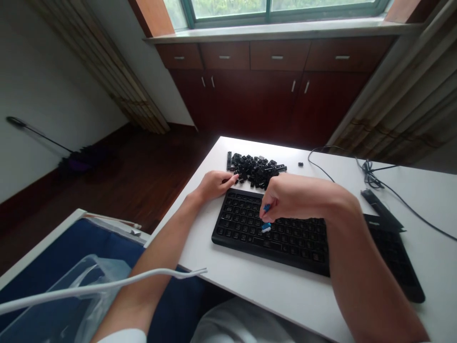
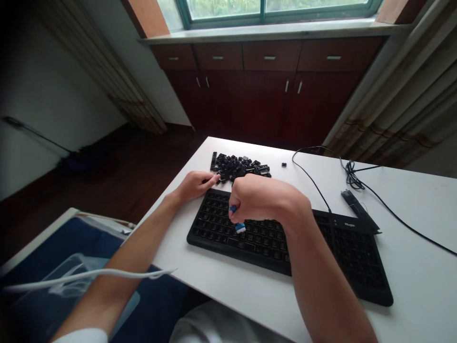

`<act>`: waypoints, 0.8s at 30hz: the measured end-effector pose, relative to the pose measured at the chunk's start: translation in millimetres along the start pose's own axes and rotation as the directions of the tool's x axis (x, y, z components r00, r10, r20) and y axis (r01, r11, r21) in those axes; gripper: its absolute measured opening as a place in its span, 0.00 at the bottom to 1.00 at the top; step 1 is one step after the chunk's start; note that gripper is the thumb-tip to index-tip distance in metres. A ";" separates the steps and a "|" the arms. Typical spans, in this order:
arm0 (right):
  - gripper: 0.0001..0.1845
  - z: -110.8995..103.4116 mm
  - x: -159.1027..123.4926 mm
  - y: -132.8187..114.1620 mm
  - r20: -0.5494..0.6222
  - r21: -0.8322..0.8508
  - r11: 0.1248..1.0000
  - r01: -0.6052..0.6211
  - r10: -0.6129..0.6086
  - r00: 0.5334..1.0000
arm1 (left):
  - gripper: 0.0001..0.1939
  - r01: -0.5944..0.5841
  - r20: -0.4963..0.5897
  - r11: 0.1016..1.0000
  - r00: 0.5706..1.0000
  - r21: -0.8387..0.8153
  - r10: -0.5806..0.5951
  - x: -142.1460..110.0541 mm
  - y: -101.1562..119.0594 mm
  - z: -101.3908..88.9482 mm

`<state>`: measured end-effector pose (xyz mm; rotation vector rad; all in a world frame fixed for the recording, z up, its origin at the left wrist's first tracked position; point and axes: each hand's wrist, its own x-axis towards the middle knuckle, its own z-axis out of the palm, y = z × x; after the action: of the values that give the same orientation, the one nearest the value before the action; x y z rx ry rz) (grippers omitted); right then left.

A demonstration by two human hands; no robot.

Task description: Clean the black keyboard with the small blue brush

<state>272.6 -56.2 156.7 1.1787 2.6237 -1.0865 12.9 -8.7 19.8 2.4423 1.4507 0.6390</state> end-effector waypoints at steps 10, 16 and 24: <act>0.14 5.5 0.9 -10.4 -0.176 -0.165 0.982 0.086 -0.115 0.978 | 0.26 0.052 0.018 0.999 0.998 0.004 -0.052 -0.1 2.2 1.7; 0.12 4.7 -1.6 -10.9 -0.101 -0.155 0.988 -0.026 0.010 0.995 | 0.26 0.051 0.031 0.999 0.998 -0.004 -0.051 -0.2 1.0 2.8; 0.10 -8.3 -10.9 -21.6 0.041 -0.221 0.974 -0.057 0.068 0.997 | 0.25 0.005 0.011 0.999 1.000 -0.036 -0.005 0.5 -6.9 6.6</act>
<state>267.4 -67.7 178.9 1.1628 2.5703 -0.7789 10.9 -4.8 11.3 2.4102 1.4285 0.6442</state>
